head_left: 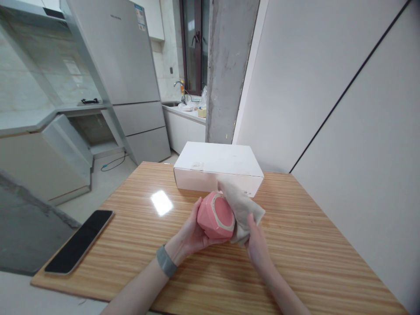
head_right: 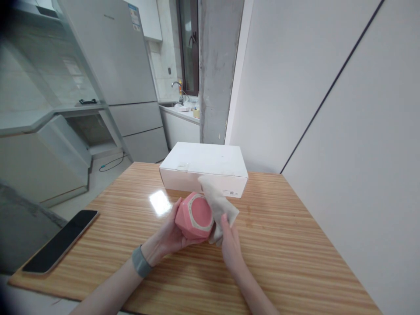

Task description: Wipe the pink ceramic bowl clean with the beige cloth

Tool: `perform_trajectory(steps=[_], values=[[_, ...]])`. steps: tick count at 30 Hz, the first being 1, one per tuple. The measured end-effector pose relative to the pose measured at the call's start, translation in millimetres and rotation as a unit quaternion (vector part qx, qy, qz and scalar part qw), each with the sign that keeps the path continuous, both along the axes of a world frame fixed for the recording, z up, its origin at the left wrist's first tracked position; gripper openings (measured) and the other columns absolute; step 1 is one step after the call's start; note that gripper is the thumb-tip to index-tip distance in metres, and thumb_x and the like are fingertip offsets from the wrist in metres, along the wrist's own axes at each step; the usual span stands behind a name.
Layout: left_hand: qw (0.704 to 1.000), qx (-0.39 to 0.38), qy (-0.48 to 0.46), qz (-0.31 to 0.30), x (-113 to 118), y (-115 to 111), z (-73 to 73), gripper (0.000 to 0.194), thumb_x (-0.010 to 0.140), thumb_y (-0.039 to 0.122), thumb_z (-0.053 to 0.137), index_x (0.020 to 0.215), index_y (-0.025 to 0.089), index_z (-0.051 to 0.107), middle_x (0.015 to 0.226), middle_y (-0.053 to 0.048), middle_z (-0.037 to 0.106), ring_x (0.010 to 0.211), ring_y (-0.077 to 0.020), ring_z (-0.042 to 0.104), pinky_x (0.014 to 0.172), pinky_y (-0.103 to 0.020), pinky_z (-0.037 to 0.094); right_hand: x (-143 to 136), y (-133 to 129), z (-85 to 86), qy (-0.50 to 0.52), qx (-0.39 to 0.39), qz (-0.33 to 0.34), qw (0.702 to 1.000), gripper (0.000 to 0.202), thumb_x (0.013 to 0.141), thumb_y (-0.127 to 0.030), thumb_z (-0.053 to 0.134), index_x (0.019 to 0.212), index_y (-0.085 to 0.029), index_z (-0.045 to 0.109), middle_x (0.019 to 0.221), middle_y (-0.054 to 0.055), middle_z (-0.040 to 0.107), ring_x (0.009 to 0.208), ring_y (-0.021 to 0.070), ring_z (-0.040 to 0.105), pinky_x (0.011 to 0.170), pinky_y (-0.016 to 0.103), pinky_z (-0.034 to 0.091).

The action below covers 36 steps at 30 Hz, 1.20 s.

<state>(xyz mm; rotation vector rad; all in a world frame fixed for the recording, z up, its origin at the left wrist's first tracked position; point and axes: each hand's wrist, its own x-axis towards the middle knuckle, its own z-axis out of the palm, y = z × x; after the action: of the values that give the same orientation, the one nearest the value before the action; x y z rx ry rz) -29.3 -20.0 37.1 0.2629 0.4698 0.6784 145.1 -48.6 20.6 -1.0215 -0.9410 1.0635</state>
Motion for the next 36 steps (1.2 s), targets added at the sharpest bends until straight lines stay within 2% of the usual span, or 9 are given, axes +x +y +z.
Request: perform_trajectory(steps=[3, 6, 12, 17, 21, 26, 29, 32, 36], values=[[1.000, 0.006, -0.011, -0.013, 1, -1, -1.2, 0.079, 0.082, 0.071, 0.043, 0.137, 0.014, 0.046, 0.121, -0.017, 0.065, 0.100, -0.0310, 0.065, 0.082, -0.044, 0.053, -8, -10, 2.5, -0.165, 0.076, 0.067, 0.981, 0.047, 0.091, -0.047, 0.052, 0.134, -0.028, 0.053, 0.146, 0.003, 0.049, 0.141, 0.0263, 0.033, 0.120, 0.049, 0.015], [1.000, 0.005, -0.023, -0.012, 1, -1, -2.6, 0.079, 0.083, 0.070, 0.043, 0.137, 0.013, 0.047, 0.119, -0.016, 0.066, 0.099, -0.0290, 0.066, 0.085, -0.043, 0.052, -11, -13, 10.0, -0.257, 0.161, 0.128, 0.944, 0.047, 0.095, -0.041, 0.046, 0.141, -0.032, 0.044, 0.152, -0.001, 0.039, 0.145, 0.0246, 0.025, 0.120, 0.050, 0.010], [1.000, 0.013, -0.015, 0.006, 0, 5, -11.8, 0.080, 0.081, 0.074, 0.040, 0.130, 0.013, 0.054, 0.109, -0.014, 0.070, 0.092, -0.0285, 0.067, 0.080, -0.041, 0.053, -7, -14, 13.7, -0.275, 0.180, 0.179, 0.927, 0.046, 0.098, -0.039, 0.039, 0.143, -0.035, 0.039, 0.154, -0.002, 0.036, 0.143, 0.0253, 0.029, 0.119, 0.051, 0.017], [0.999, 0.019, -0.012, 0.027, -3, 6, -20.7, 0.079, 0.082, 0.075, 0.037, 0.122, 0.011, 0.058, 0.107, -0.014, 0.070, 0.095, -0.0284, 0.066, 0.082, -0.040, 0.053, -5, -20, 19.5, -0.266, 0.187, 0.226, 0.918, 0.048, 0.097, -0.045, 0.037, 0.144, -0.035, 0.037, 0.154, -0.002, 0.035, 0.144, 0.0259, 0.027, 0.119, 0.052, 0.015], [0.999, 0.002, -0.009, 0.051, -5, 6, -20.1, 0.079, 0.085, 0.073, 0.037, 0.122, 0.006, 0.057, 0.103, -0.016, 0.071, 0.092, -0.0268, 0.067, 0.077, -0.037, 0.055, -1, -26, 13.0, -0.203, 0.143, 0.245, 0.937, 0.050, 0.095, -0.049, 0.040, 0.143, -0.032, 0.042, 0.153, 0.001, 0.038, 0.144, 0.0271, 0.028, 0.119, 0.053, 0.014], [0.998, 0.015, -0.033, 0.052, -7, 9, -7.1, 0.071, 0.085, 0.070, 0.042, 0.126, 0.014, 0.055, 0.113, -0.014, 0.068, 0.100, -0.0287, 0.065, 0.083, -0.042, 0.054, 4, -28, -0.9, 0.003, -0.036, 0.170, 0.985, 0.057, 0.080, -0.066, 0.057, 0.122, -0.028, 0.064, 0.135, 0.006, 0.060, 0.133, 0.0325, 0.045, 0.114, 0.054, 0.029], [0.998, 0.015, -0.038, 0.040, -7, 9, 0.1, 0.069, 0.085, 0.069, 0.043, 0.131, 0.018, 0.051, 0.122, -0.014, 0.064, 0.106, -0.0303, 0.063, 0.085, -0.044, 0.054, 5, -27, 7.2, 0.137, -0.126, 0.121, 0.975, 0.064, 0.069, -0.073, 0.063, 0.110, -0.025, 0.071, 0.121, 0.008, 0.069, 0.130, 0.0338, 0.049, 0.110, 0.051, 0.038], [0.998, 0.015, -0.044, 0.034, -8, 8, 2.8, 0.068, 0.086, 0.067, 0.043, 0.134, 0.020, 0.048, 0.125, -0.014, 0.062, 0.110, -0.0310, 0.061, 0.086, -0.045, 0.054, 8, -31, 21.8, 0.229, -0.173, 0.070, 0.955, 0.058, 0.069, -0.070, 0.065, 0.104, -0.025, 0.073, 0.114, 0.006, 0.073, 0.130, 0.0306, 0.050, 0.110, 0.048, 0.038], [0.998, 0.019, -0.029, 0.043, -9, 8, 3.0, 0.067, 0.086, 0.065, 0.044, 0.135, 0.019, 0.047, 0.122, -0.014, 0.064, 0.105, -0.0292, 0.064, 0.085, -0.044, 0.054, 30, -44, 27.3, 0.301, -0.224, 0.065, 0.925, 0.048, 0.063, -0.066, 0.072, 0.091, -0.027, 0.075, 0.100, 0.005, 0.077, 0.113, 0.0333, 0.063, 0.102, 0.050, 0.047]])
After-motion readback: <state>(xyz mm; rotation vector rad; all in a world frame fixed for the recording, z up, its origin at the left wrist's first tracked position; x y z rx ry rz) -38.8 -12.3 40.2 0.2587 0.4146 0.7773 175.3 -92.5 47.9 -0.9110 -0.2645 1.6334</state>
